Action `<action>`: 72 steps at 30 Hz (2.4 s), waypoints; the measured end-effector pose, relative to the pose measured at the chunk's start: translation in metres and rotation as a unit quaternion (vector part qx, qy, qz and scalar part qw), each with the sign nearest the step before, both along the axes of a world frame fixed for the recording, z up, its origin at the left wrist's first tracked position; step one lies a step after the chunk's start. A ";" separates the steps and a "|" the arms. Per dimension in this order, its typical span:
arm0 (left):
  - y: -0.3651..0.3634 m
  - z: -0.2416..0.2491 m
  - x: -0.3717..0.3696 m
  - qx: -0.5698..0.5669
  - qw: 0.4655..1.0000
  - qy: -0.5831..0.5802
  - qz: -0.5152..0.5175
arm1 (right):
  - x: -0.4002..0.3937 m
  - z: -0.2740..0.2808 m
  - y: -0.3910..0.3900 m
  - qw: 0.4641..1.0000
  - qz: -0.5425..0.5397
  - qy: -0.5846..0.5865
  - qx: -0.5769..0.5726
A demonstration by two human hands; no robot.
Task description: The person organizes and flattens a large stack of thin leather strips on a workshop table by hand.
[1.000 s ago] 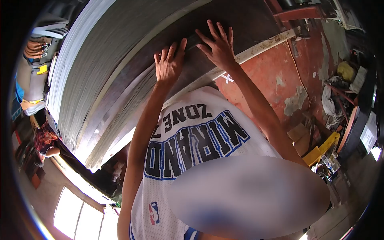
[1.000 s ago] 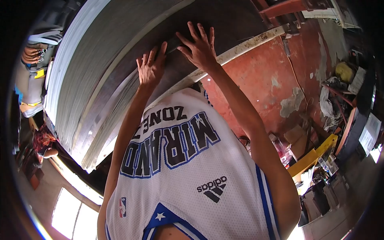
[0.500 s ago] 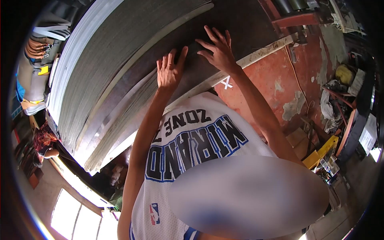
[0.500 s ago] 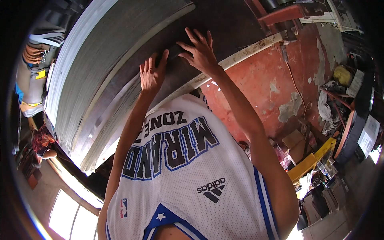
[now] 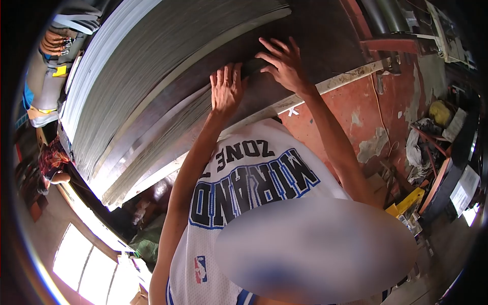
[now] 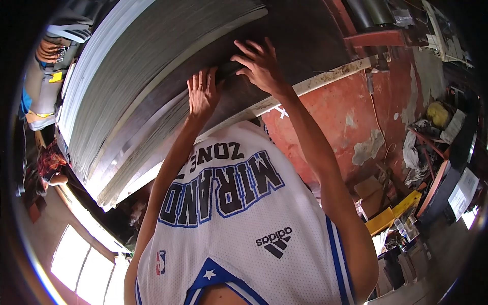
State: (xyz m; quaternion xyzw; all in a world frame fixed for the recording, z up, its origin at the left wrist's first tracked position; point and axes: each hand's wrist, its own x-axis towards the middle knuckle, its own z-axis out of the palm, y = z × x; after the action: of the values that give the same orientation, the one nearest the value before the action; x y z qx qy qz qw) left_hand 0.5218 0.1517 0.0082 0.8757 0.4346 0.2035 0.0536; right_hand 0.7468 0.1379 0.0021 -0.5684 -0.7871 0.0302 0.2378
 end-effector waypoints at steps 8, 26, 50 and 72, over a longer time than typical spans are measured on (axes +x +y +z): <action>-0.004 0.000 -0.008 -0.022 1.000 0.007 0.004 | 0.002 0.007 0.003 1.000 -0.001 -0.001 -0.008; -0.018 0.009 -0.007 -0.022 0.989 0.140 -0.049 | 0.003 -0.002 0.005 1.000 0.007 0.017 -0.002; -0.010 0.005 -0.064 -0.018 0.998 0.034 0.047 | 0.010 0.003 0.010 1.000 0.005 -0.017 -0.015; 0.019 0.004 -0.037 -0.017 0.999 0.029 0.011 | 0.051 0.083 0.111 0.996 0.089 0.022 0.015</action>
State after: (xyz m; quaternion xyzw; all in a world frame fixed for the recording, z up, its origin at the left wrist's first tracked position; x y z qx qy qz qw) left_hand 0.4845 0.1708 0.0125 0.8754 0.4491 0.1706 0.0536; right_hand 0.7976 0.2488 0.0851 -0.4913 -0.8296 0.0520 0.2602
